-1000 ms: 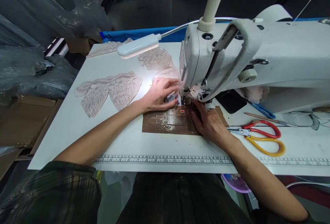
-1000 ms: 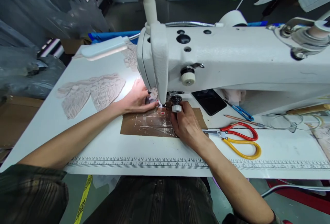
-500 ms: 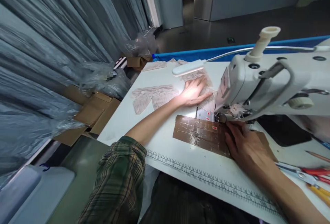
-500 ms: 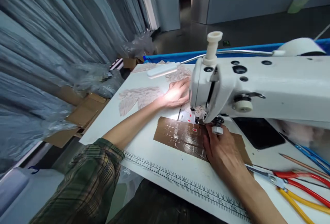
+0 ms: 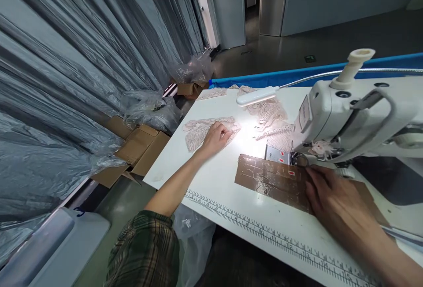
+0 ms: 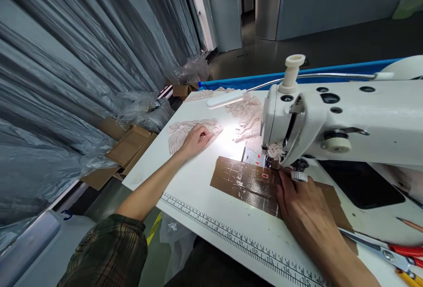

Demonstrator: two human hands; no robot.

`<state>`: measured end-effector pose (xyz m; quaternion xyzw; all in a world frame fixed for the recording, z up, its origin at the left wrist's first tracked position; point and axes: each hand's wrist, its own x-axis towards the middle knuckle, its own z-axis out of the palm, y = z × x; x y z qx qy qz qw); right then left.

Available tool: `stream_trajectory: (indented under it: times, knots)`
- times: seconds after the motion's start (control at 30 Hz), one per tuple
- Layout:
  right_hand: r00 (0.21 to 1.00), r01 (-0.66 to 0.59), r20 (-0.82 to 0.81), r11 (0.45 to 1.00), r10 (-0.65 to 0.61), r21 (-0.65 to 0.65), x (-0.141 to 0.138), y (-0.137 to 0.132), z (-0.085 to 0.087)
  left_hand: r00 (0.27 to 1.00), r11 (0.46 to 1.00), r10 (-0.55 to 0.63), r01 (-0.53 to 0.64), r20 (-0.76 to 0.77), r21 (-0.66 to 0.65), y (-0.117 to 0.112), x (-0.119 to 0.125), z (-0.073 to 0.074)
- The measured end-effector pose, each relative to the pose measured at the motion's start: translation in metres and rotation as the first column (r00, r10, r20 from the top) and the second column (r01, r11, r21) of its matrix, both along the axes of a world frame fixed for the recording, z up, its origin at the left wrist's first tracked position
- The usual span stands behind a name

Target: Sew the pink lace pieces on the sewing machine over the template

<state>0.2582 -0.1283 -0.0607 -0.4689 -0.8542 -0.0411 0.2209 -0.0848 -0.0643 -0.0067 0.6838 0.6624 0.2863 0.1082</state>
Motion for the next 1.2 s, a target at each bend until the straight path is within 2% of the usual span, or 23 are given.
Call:
stream_trajectory:
  times: [0.13, 0.2, 0.33, 0.4, 0.53, 0.67, 0.8, 0.93, 1.0, 1.07, 1.13, 1.17, 1.2]
  knots:
    - [1.000, 0.006, -0.028, 1.000, -0.005, 0.008, -0.002, -0.001, 0.007, 0.997, 1.000, -0.017, 0.017, 0.076, 0.008, 0.001, -0.003, -0.001]
    - [0.997, 0.049, -0.052, 0.999, -0.049, -0.011, -0.005, -0.004, 0.011, 0.992, 1.000, -0.017, 0.015, 0.124, 0.023, 0.001, -0.005, -0.002]
    - [0.969, 0.159, -0.173, 0.983, -0.173, -0.094, -0.014, -0.012, 0.018, 0.971, 0.992, 0.067, -0.090, 0.228, 0.093, 0.002, -0.009, -0.006]
    - [0.958, 0.131, -0.239, 0.983, -0.159, -0.128, -0.018, -0.014, 0.020, 0.949, 0.976, 0.128, -0.172, 0.287, 0.132, 0.004, -0.013, -0.008]
    - [0.934, -0.025, -0.356, 0.986, -0.035, -0.163, -0.021, -0.015, 0.021, 0.894, 0.936, 0.194, -0.292, 0.403, 0.197, 0.011, -0.026, -0.003]
    - [0.917, -0.115, -0.398, 0.979, 0.038, -0.171, -0.019, -0.014, 0.017, 0.873, 0.928, 0.177, -0.301, 0.454, 0.218, 0.011, -0.038, 0.009]
    - [0.910, -0.165, -0.403, 0.977, 0.097, -0.138, -0.018, -0.014, 0.014, 0.873, 0.964, 0.104, -0.206, 0.476, 0.169, 0.003, -0.029, 0.018]
    - [0.888, -0.264, -0.419, 0.956, 0.189, -0.129, -0.017, -0.012, 0.019, 0.875, 0.979, 0.005, -0.102, 0.484, 0.175, -0.021, 0.017, 0.024]
    - [0.886, -0.292, -0.418, 0.942, 0.202, -0.165, -0.017, -0.012, 0.026, 0.855, 0.987, -0.115, 0.041, 0.506, 0.155, -0.042, 0.049, 0.030]
    - [0.884, -0.311, -0.423, 0.925, 0.198, -0.218, -0.017, -0.014, 0.035, 0.770, 0.967, -0.232, 0.247, 0.594, 0.057, -0.065, 0.078, 0.038]
    - [0.863, -0.372, -0.459, 0.881, 0.212, -0.292, -0.019, -0.017, 0.047, 0.686, 0.909, -0.326, 0.417, 0.650, 0.016, -0.085, 0.099, 0.049]
    - [0.842, -0.426, -0.490, 0.837, 0.227, -0.344, -0.020, -0.020, 0.053, 0.667, 0.892, -0.351, 0.452, 0.658, 0.017, -0.093, 0.107, 0.054]
    - [0.815, -0.493, -0.525, 0.769, 0.245, -0.406, -0.021, -0.024, 0.058, 0.652, 0.885, -0.363, 0.464, 0.665, 0.028, -0.098, 0.111, 0.059]
